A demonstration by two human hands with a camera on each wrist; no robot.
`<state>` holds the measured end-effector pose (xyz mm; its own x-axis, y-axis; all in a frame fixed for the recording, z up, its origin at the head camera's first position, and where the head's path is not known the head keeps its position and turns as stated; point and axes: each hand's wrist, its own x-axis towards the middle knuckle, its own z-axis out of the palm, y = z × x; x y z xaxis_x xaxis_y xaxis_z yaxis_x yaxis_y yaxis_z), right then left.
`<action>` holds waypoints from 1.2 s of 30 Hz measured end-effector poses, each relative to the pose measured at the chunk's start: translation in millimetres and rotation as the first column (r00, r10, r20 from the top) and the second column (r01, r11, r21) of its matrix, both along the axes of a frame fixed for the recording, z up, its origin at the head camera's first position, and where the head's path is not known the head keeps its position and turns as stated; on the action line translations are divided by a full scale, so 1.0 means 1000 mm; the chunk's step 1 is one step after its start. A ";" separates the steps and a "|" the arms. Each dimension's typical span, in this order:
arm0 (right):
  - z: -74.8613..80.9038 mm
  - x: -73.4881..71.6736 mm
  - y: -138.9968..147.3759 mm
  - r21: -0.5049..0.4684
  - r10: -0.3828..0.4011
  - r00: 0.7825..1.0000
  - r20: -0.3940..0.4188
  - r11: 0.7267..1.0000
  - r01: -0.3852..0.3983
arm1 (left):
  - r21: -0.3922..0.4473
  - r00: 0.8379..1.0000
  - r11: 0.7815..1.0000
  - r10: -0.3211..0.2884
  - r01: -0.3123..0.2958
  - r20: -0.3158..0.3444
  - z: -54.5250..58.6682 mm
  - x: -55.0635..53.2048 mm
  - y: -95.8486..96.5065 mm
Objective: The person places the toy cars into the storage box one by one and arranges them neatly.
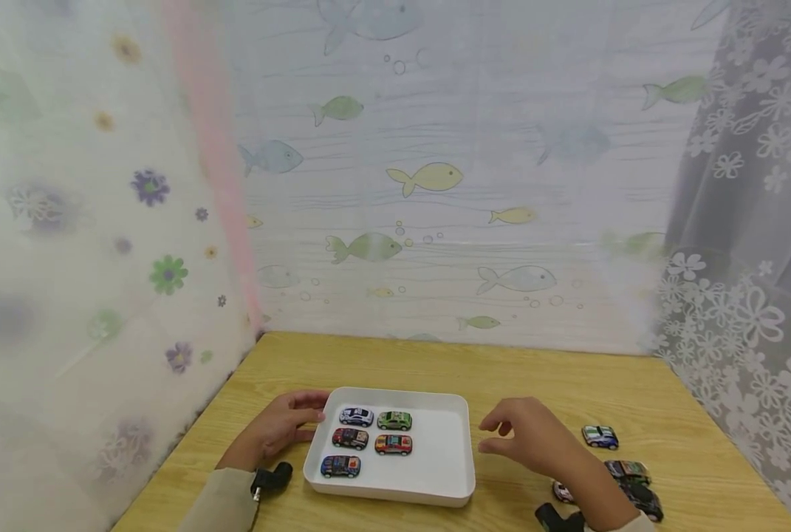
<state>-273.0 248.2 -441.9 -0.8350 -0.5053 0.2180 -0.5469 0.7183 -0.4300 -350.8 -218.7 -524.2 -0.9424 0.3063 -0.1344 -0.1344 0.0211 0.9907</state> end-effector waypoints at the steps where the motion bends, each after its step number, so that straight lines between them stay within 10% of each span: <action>1: 0.000 0.001 0.003 0.000 0.001 1.000 0.003 1.000 -0.001 | -0.002 1.000 1.000 0.002 -0.002 -0.003 0.000 0.000 0.000; 36: -0.039 0.028 0.118 -0.052 0.073 0.996 0.059 0.996 -0.070 | -0.024 1.000 1.000 0.010 -0.010 -0.012 0.000 0.001 0.001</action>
<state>-244.6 366.3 -481.0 -0.8096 -0.5540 0.1942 -0.5679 0.6552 -0.4982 -349.8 -218.0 -524.6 -0.9470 0.2936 -0.1308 -0.1233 0.0440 0.9914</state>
